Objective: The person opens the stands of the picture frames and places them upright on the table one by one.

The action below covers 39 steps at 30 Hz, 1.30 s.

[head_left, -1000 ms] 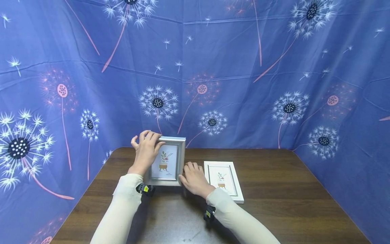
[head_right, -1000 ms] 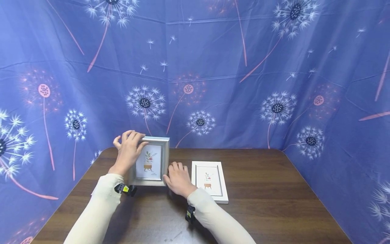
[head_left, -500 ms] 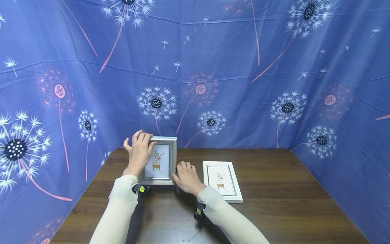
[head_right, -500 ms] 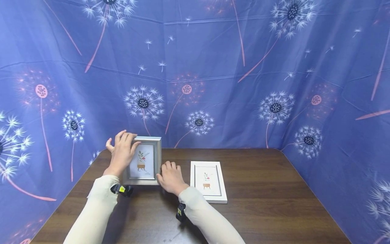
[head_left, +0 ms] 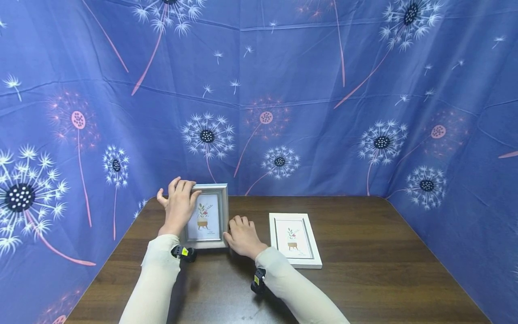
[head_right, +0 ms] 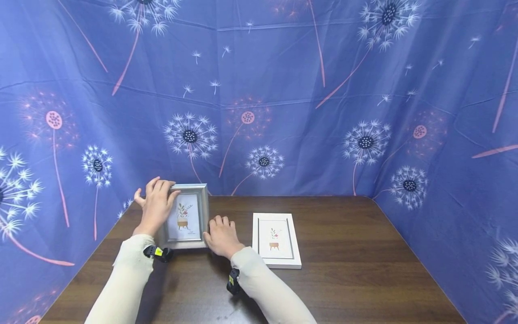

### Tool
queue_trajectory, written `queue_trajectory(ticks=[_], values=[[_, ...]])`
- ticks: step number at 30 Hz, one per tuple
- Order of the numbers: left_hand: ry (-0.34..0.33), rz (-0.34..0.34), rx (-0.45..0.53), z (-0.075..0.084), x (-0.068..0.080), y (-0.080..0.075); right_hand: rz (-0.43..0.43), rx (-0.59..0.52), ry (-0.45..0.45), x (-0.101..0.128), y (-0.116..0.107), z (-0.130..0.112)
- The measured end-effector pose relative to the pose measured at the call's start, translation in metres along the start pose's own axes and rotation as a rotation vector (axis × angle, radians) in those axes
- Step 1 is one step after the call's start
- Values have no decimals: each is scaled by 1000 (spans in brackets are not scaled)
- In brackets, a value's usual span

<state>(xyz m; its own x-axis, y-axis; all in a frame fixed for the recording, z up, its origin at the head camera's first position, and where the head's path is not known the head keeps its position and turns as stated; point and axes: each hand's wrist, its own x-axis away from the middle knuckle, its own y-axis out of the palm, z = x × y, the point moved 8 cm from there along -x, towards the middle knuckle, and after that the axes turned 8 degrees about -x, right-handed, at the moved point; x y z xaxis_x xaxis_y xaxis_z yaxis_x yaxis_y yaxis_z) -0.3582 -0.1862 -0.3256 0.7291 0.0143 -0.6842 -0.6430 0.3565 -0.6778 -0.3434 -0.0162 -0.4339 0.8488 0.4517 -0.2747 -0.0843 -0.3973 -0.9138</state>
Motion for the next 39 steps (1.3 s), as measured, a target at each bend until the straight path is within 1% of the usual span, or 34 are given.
queue_trajectory(ticks=[3, 9, 17, 27, 39], values=[[-12, -16, -4, -2, 2, 1, -2, 10, -4, 0, 3, -1], [-23, -16, 0, -5, 7, 2, -16, 15, -5, 2, 9, -1], [-32, -35, -1, -8, 14, 8, -33, 18, 6, 5, 18, 2], [-19, 6, 12, -9, 15, 8, -20, 14, 1, 6, 16, 2], [-24, 9, 14, -13, 19, 8, -40, -15, 3, 8, 19, 4]])
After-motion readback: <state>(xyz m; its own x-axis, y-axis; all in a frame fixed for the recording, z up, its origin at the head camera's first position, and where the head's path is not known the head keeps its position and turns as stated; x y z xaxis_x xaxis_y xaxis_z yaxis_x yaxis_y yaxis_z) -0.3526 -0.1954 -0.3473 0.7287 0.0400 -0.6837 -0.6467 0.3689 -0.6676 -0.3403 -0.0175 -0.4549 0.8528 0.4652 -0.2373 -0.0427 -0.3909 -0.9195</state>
